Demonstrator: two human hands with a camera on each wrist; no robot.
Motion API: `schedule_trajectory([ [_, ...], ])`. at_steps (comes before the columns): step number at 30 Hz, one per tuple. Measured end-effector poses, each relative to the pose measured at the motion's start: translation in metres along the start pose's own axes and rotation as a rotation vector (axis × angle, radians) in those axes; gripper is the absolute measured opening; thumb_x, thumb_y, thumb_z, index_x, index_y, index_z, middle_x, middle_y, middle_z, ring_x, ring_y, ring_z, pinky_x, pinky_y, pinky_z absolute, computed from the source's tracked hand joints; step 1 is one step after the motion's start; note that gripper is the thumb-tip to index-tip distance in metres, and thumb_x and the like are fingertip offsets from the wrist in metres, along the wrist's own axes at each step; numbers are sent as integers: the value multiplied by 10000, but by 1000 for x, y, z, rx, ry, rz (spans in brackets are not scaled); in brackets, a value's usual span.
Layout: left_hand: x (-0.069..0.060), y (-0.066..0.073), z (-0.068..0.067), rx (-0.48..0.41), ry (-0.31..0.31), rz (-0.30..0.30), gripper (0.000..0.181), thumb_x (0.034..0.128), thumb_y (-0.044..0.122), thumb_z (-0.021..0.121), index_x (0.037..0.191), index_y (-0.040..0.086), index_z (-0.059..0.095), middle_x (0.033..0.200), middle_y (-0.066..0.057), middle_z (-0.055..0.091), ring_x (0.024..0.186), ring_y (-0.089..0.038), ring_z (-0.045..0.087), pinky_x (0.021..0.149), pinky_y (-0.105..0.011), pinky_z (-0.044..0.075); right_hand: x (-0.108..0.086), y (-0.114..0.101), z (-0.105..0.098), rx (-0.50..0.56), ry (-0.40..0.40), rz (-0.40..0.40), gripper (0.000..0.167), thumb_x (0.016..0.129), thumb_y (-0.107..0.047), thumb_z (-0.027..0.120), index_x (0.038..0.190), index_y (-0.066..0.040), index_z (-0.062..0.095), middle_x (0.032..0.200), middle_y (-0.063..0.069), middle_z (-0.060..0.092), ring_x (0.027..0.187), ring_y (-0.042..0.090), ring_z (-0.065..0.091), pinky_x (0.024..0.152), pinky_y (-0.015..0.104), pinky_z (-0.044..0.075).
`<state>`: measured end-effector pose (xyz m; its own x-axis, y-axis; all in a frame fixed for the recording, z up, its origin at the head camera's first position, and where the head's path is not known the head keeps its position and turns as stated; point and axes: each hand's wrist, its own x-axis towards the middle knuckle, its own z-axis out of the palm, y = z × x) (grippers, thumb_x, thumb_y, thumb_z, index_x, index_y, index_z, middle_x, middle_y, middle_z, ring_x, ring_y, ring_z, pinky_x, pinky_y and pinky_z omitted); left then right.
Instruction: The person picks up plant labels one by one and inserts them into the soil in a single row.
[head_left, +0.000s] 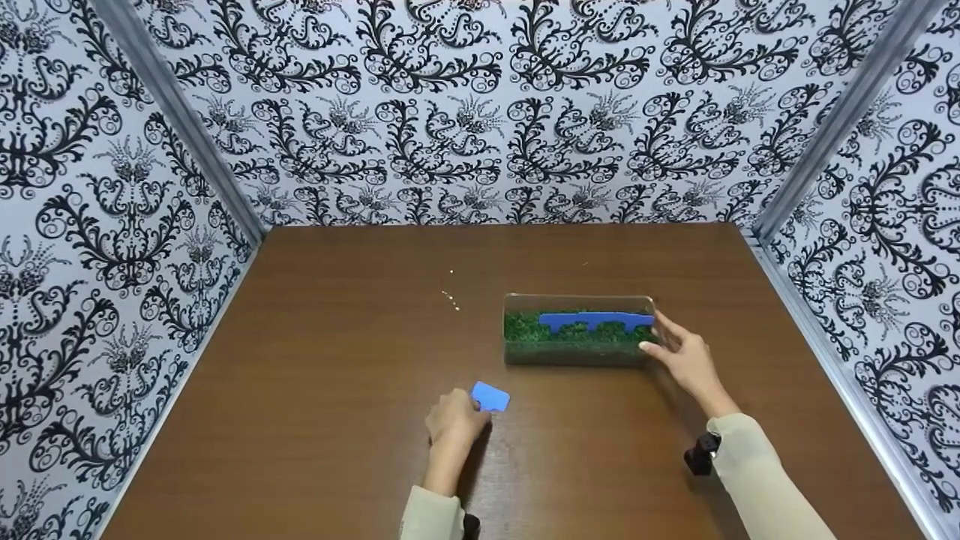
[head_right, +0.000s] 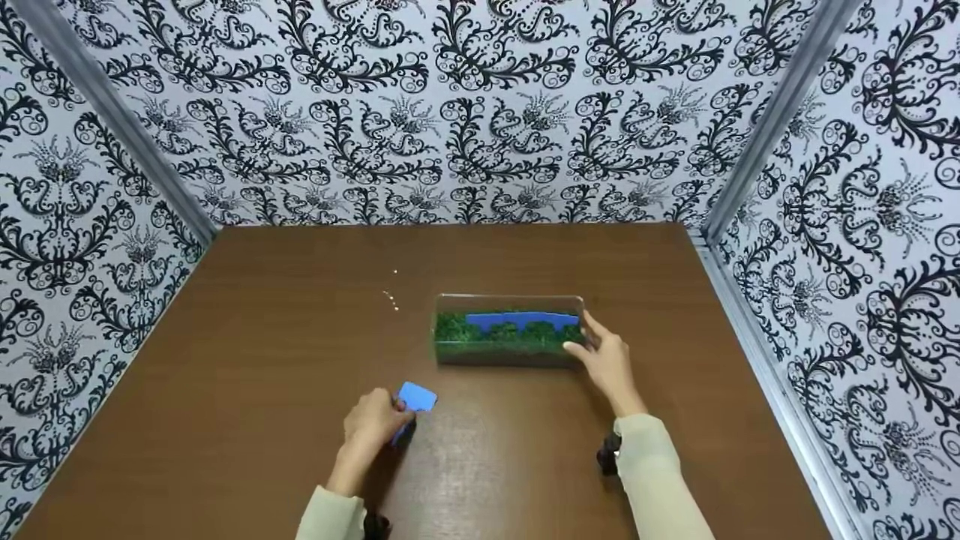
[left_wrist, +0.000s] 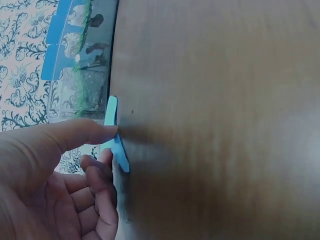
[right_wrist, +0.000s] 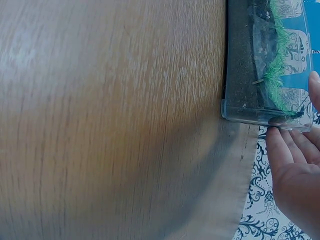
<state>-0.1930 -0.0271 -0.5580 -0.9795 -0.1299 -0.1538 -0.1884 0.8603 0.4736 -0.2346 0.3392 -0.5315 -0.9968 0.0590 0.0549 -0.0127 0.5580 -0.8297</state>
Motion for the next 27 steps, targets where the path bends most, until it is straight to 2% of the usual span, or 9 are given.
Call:
schedule_trajectory([
  [4, -1, -2, 1, -55, 9, -3, 566, 796, 210, 781, 546, 218, 273, 578, 66, 327, 584, -144, 300, 527, -320, 213, 1, 0, -1, 5, -1, -4, 674, 936, -256, 700, 1510, -66, 401, 1439, 250, 498, 1325, 375, 525, 823, -41, 367],
  [6, -1, -2, 1, -68, 11, -2, 505, 792, 227, 798, 540, 215, 361, 590, 64, 407, 588, -141, 356, 519, -310, 257, 1, 0, -1, 11, -6, -9, 676, 939, -254, 696, 1515, -71, 392, 1452, 247, 484, 1333, 374, 517, 851, -23, 387],
  [8, -1, -3, 1, -81, 4, 3, 397, 791, 242, 808, 569, 201, 482, 618, 61, 499, 597, -132, 417, 517, -299, 312, 1, 0, -1, 5, -9, -9, 676, 942, -252, 692, 1518, -76, 386, 1459, 243, 479, 1337, 371, 513, 928, 68, 453],
  [11, -1, -4, 0, -163, -23, 24, 197, 800, 206, 805, 702, 147, 644, 686, 23, 627, 585, -116, 512, 512, -268, 404, 1, 0, -2, -21, -9, -5, 683, 946, -271, 685, 1525, -84, 376, 1449, 239, 492, 1331, 367, 522, 1025, 300, 494],
  [13, 0, -5, -1, -235, -46, 53, 155, 804, 157, 789, 741, 107, 656, 675, 16, 619, 555, -104, 514, 494, -238, 403, 1, 0, -1, -40, -4, 2, 681, 948, -280, 682, 1526, -88, 378, 1434, 236, 513, 1322, 362, 534, 1046, 429, 462],
  [14, 0, -5, -1, -270, -58, 69, 149, 805, 129, 777, 740, 96, 648, 657, 19, 597, 538, -98, 502, 484, -225, 389, 1, 0, -1, -49, -1, 6, 683, 947, -290, 682, 1526, -92, 379, 1426, 232, 524, 1318, 360, 538, 1048, 448, 459],
  [16, 0, -7, -1, -314, -78, 99, 145, 805, 93, 759, 737, 86, 632, 637, 26, 558, 526, -94, 485, 479, -215, 377, 1, 0, -1, -54, 1, 9, 680, 949, -290, 681, 1526, -93, 381, 1420, 231, 530, 1315, 360, 542, 1050, 464, 450],
  [20, -1, -9, -1, -329, -102, 147, 148, 804, 81, 748, 741, 94, 614, 658, 26, 549, 572, -101, 483, 518, -225, 387, 1, 1, 0, -54, 4, 10, 676, 950, -288, 679, 1524, -88, 384, 1420, 230, 529, 1316, 362, 540, 1056, 477, 442],
  [27, 1, -11, -3, -362, -125, 168, 125, 818, 96, 759, 864, 87, 643, 755, 2, 635, 655, -112, 554, 587, -263, 459, 1, 2, 0, -62, -1, 10, 669, 955, -280, 676, 1527, -97, 380, 1421, 223, 533, 1318, 358, 539, 1058, 485, 437],
])
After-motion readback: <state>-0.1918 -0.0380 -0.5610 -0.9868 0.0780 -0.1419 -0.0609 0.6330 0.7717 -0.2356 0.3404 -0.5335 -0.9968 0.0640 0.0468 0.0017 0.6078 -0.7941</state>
